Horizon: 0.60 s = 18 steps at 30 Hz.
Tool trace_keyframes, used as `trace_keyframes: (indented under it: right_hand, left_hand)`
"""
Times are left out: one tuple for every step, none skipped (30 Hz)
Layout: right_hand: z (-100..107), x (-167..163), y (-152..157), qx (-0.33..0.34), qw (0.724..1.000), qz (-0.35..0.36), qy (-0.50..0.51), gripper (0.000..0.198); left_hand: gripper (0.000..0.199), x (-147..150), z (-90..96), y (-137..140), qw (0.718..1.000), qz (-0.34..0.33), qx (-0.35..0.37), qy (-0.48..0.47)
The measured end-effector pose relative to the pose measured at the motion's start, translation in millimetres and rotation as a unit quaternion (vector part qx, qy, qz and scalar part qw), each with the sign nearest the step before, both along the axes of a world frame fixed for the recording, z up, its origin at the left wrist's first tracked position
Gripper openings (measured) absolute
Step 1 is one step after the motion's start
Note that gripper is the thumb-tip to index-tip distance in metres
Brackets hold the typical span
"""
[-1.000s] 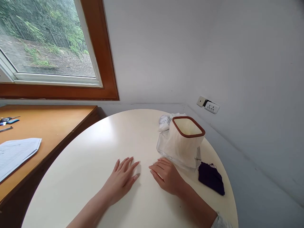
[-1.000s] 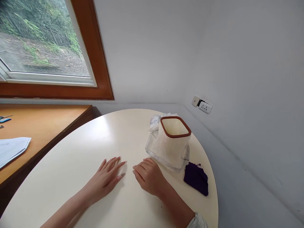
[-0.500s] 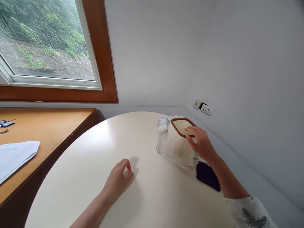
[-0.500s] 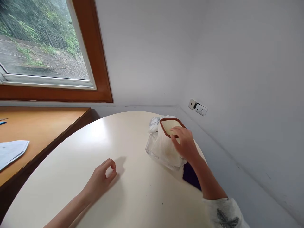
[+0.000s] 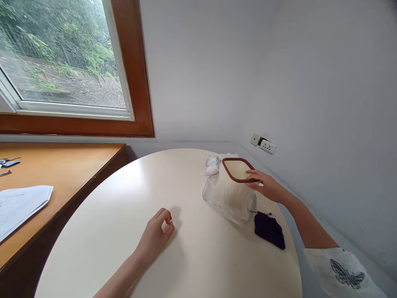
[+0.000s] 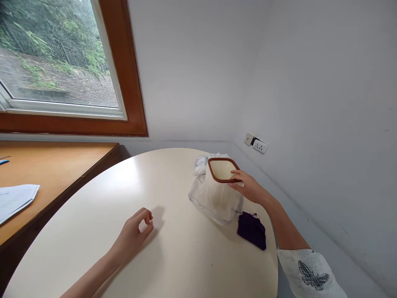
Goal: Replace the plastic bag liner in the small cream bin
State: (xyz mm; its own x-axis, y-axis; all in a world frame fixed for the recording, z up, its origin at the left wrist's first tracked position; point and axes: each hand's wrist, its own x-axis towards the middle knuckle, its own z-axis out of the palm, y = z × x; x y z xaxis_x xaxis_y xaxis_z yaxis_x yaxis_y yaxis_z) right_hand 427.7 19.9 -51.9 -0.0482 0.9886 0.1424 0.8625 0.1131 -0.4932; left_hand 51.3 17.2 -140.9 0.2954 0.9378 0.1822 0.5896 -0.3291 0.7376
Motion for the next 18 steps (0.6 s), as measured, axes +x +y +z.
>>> trace_keyframes:
  right_hand:
    - [1, -3, -1, -0.003, 1.000, 0.003, 0.004, 0.027]
    - [2, -6, -2, -0.005, 1.000, 0.007, 0.005, 0.027]
    - [4, -9, -3, -0.007, 1.000, 0.014, 0.005, 0.026]
    - [6, -12, -5, -0.007, 1.000, 0.023, 0.003, 0.026]
    - [8, -16, -7, -0.005, 0.999, 0.033, 0.003, 0.025]
    - [9, -21, -9, 0.000, 0.999, 0.045, 0.006, 0.024]
    - [10, -26, -11, 0.007, 0.998, 0.059, 0.013, 0.022]
    - [10, -33, -13, 0.016, 0.997, 0.075, 0.022, 0.021]
    - [9, -41, -15, 0.025, 0.995, 0.091, 0.034, 0.020]
    - [8, -49, -16, 0.035, 0.993, 0.107, 0.046, 0.019]
    - [6, -59, -17, 0.041, 0.990, 0.123, 0.059, 0.019]
    - [4, -69, -18, 0.044, 0.987, 0.138, 0.070, 0.018]
    - [2, -80, -19, 0.044, 0.984, 0.151, 0.082, 0.017]
    - [0, -90, -19, 0.044, 0.981, 0.166, 0.093, 0.016]
    - [-1, -100, -19, 0.044, 0.977, 0.180, 0.103, 0.015]
    - [-2, -110, -19, 0.045, 0.974, 0.193, 0.110, 0.013]
    - [-2, -119, -18, 0.048, 0.971, 0.206, 0.115, 0.012]
    - [-3, -128, -17, 0.051, 0.968, 0.217, 0.119, 0.011]
  left_hand:
    - [0.015, 0, 0.5, 0, 1.000, 0.001, 0.001, -0.001]
    - [0.016, 0, 0.8, 0, 1.000, 0.001, 0.000, -0.003]
    - [0.017, 0, 0.7, 0, 1.000, 0.001, 0.000, -0.004]
    - [0.017, 0, 0.4, 0, 1.000, 0.000, 0.001, -0.004]
    - [0.017, 0, -0.4, 0, 1.000, -0.003, 0.004, -0.004]
    - [0.017, -1, -1.4, 1, 1.000, -0.006, 0.009, -0.003]
    - [0.017, -1, -2.8, 1, 1.000, -0.011, 0.015, -0.002]
    - [0.018, -1, -4.4, 2, 1.000, -0.018, 0.022, -0.002]
    - [0.022, -1, -6.1, 2, 0.999, -0.027, 0.031, -0.004]
    - [0.030, -1, -7.7, 2, 0.999, -0.037, 0.039, -0.006]
    - [0.042, -1, -9.3, 1, 0.998, -0.047, 0.043, -0.010]
    - [0.057, 0, -10.6, 0, 0.998, -0.053, 0.042, -0.014]
    - [0.072, 0, -11.7, 0, 0.998, -0.055, 0.036, -0.021]
    - [0.085, 0, -12.7, -1, 0.998, -0.052, 0.028, -0.030]
    - [0.096, 0, -13.4, -1, 0.998, -0.044, 0.020, -0.041]
    - [0.103, 0, -14.1, -1, 0.998, -0.034, 0.013, -0.054]
    - [0.108, -1, -14.8, -1, 0.997, -0.023, 0.011, -0.067]
    - [0.111, -2, -15.6, 0, 0.997, -0.012, 0.015, -0.076]
